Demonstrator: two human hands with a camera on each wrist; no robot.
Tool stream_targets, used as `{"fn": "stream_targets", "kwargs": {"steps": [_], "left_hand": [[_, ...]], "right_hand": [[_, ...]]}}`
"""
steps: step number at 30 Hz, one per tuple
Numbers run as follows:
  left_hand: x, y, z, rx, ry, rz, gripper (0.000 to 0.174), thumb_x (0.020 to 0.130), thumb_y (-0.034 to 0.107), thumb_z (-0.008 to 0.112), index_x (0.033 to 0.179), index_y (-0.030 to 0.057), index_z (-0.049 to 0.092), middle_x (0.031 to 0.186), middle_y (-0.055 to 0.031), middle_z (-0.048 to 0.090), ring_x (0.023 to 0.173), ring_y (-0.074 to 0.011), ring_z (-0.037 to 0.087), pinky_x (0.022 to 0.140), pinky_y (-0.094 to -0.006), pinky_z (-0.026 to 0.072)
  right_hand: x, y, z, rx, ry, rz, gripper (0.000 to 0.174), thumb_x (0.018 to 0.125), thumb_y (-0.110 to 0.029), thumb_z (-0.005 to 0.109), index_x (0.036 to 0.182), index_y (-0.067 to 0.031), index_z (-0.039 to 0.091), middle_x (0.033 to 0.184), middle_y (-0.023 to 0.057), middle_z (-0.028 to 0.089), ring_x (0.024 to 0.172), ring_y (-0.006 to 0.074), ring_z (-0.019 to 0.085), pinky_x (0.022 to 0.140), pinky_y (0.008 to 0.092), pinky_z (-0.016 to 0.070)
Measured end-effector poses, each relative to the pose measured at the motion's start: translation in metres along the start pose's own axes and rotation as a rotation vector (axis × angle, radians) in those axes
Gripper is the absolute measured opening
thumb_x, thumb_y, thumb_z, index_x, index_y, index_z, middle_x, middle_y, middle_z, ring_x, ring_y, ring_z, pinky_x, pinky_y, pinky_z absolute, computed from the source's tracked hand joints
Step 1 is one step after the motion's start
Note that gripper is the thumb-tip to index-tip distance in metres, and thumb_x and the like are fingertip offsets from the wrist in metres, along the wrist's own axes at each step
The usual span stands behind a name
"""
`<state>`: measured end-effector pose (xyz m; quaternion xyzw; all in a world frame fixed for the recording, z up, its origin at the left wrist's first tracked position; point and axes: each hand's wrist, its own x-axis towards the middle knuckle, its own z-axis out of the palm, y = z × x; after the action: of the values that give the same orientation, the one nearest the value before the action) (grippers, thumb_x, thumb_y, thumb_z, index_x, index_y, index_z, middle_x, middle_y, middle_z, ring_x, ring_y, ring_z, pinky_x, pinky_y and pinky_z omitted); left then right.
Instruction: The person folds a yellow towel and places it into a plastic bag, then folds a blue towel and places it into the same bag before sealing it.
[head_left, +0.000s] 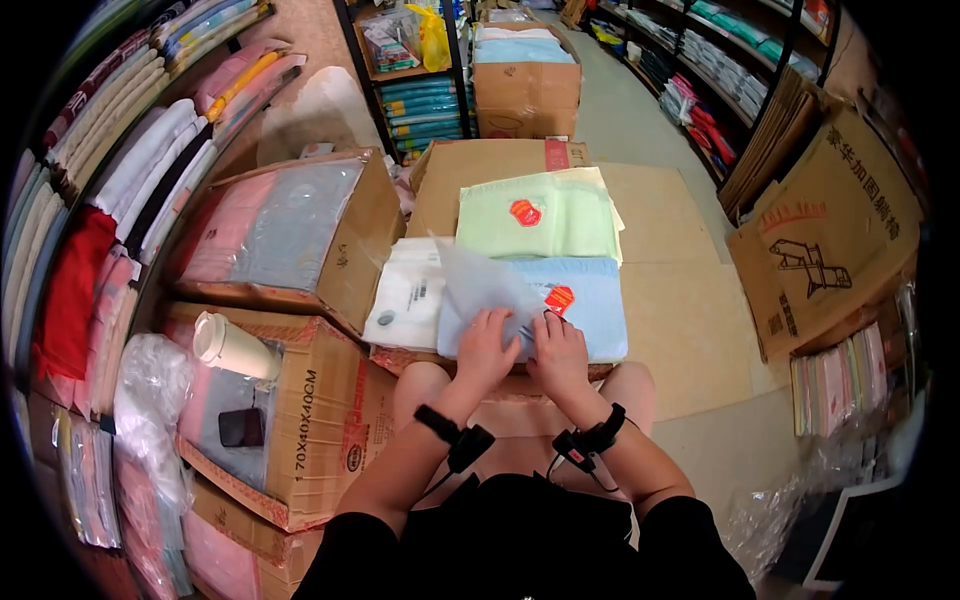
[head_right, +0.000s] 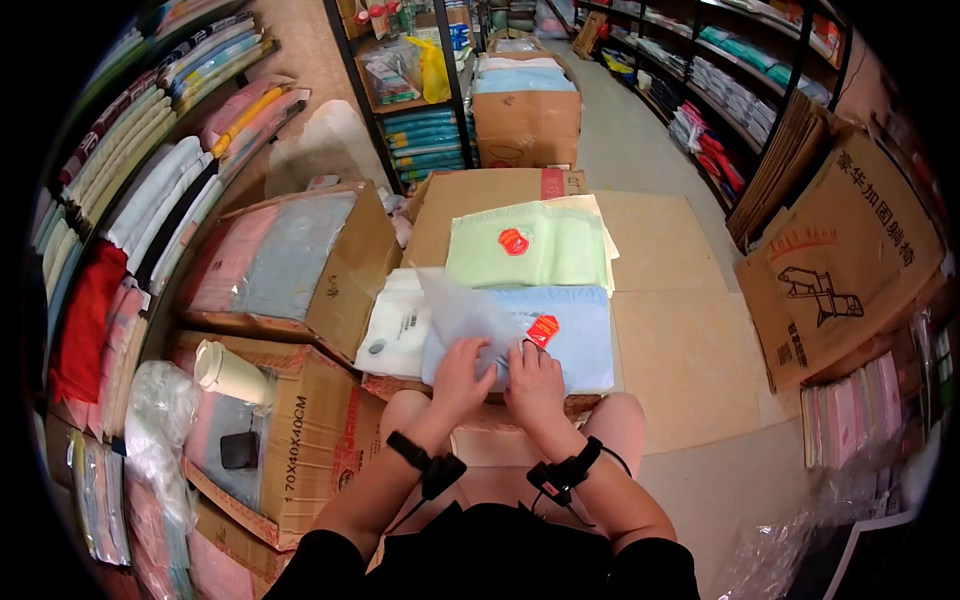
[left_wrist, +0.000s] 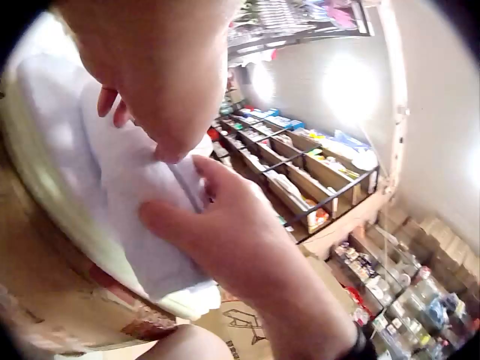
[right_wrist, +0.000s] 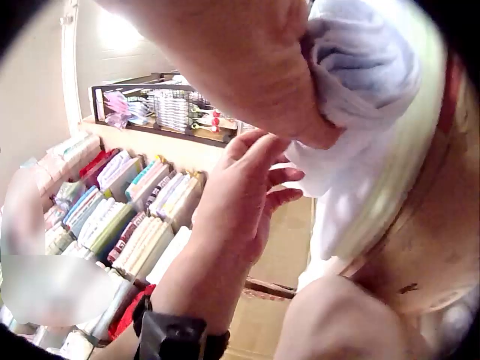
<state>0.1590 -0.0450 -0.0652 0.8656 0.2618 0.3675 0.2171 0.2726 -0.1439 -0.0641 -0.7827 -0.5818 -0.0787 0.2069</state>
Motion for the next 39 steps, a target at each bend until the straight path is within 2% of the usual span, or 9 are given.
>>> {"fn": "stream_targets", "kwargs": {"steps": [7,9,11,14,23,30,34,37,39], "left_hand": [[0.000,-0.025,0.020,-0.015,-0.129,-0.118,0.029,0.074,0.014,0.061,0.101,0.0065,0.051,0.093,-0.0133,0.054,0.084,-0.0321,0.056,0.071,-0.0416,0.0463],[0.001,-0.024,0.021,0.019,-0.132,-0.109,0.028,0.074,0.013,0.061,0.100,0.0068,0.051,0.091,-0.0119,0.054,0.082,-0.0299,0.057,0.070,-0.0401,0.0465],[0.003,-0.022,0.019,0.023,-0.117,-0.106,0.027,0.074,0.012,0.061,0.099,0.0074,0.051,0.091,-0.0115,0.054,0.082,-0.0297,0.057,0.069,-0.0403,0.0467],[0.009,-0.012,0.010,0.014,-0.067,-0.122,0.027,0.073,0.011,0.061,0.099,0.0077,0.051,0.089,-0.0115,0.054,0.082,-0.0307,0.057,0.066,-0.0404,0.0468],[0.045,0.009,-0.034,0.266,-0.053,0.210,0.015,0.069,0.007,0.062,0.083,0.0069,0.057,0.079,-0.0098,0.052,0.062,-0.0317,0.055,0.056,-0.0414,0.0454],[0.038,0.046,-0.029,0.258,-0.109,0.325,0.011,0.067,0.009,0.062,0.072,0.0075,0.051,0.076,-0.0098,0.050,0.069,-0.0276,0.056,0.058,-0.0379,0.0466],[0.033,0.056,-0.037,0.163,-0.126,0.332,0.012,0.069,0.010,0.062,0.073,0.0078,0.051,0.076,-0.0091,0.050,0.070,-0.0276,0.056,0.060,-0.0387,0.0461],[0.028,0.053,-0.039,0.139,0.084,0.284,0.013,0.072,0.012,0.063,0.074,0.0083,0.051,0.076,-0.0076,0.050,0.070,-0.0270,0.055,0.062,-0.0398,0.0449],[0.022,0.042,-0.041,0.209,0.088,0.183,0.014,0.075,0.014,0.064,0.076,0.0086,0.051,0.076,-0.0063,0.050,0.070,-0.0263,0.054,0.063,-0.0399,0.0434]], "right_hand": [[-0.035,0.006,-0.022,-0.098,-0.168,0.174,0.109,0.053,-0.035,0.082,0.141,-0.0111,0.022,0.140,0.0232,0.025,0.119,0.0473,0.036,0.094,0.0584,0.0330],[-0.041,0.014,-0.020,-0.138,-0.127,0.178,0.109,0.054,-0.029,0.082,0.142,-0.0115,0.020,0.130,0.0232,0.036,0.115,0.0434,0.041,0.091,0.0534,0.0380],[-0.042,0.028,-0.005,0.281,0.024,0.230,0.093,0.056,-0.019,0.079,0.136,-0.0114,0.031,0.121,0.0181,0.044,0.106,0.0378,0.047,0.088,0.0504,0.0400],[-0.041,0.028,-0.011,0.392,0.057,0.190,0.076,0.057,-0.010,0.075,0.126,-0.0112,0.043,0.109,0.0138,0.048,0.096,0.0340,0.050,0.082,0.0437,0.0440],[-0.018,0.005,-0.044,0.078,0.279,-0.175,0.044,0.061,-0.005,0.064,0.105,-0.0093,0.057,0.118,0.0097,0.053,0.091,0.0271,0.055,0.071,0.0363,0.0462],[-0.011,-0.001,-0.038,-0.030,0.354,-0.327,0.038,0.068,-0.011,0.056,0.106,-0.0097,0.058,0.113,0.0078,0.056,0.088,0.0238,0.055,0.071,0.0336,0.0460],[-0.015,0.001,-0.039,0.164,0.363,-0.174,0.048,0.061,-0.004,0.062,0.108,-0.0077,0.057,0.114,0.0092,0.057,0.087,0.0264,0.056,0.073,0.0342,0.0470],[-0.017,0.005,-0.036,0.415,0.363,-0.012,0.055,0.057,0.002,0.065,0.111,-0.0055,0.056,0.113,0.0127,0.058,0.089,0.0296,0.057,0.077,0.0354,0.0478],[-0.021,0.006,-0.033,0.795,0.251,0.267,0.056,0.060,0.002,0.065,0.115,-0.0061,0.055,0.112,0.0137,0.059,0.089,0.0300,0.057,0.078,0.0361,0.0477]]}}
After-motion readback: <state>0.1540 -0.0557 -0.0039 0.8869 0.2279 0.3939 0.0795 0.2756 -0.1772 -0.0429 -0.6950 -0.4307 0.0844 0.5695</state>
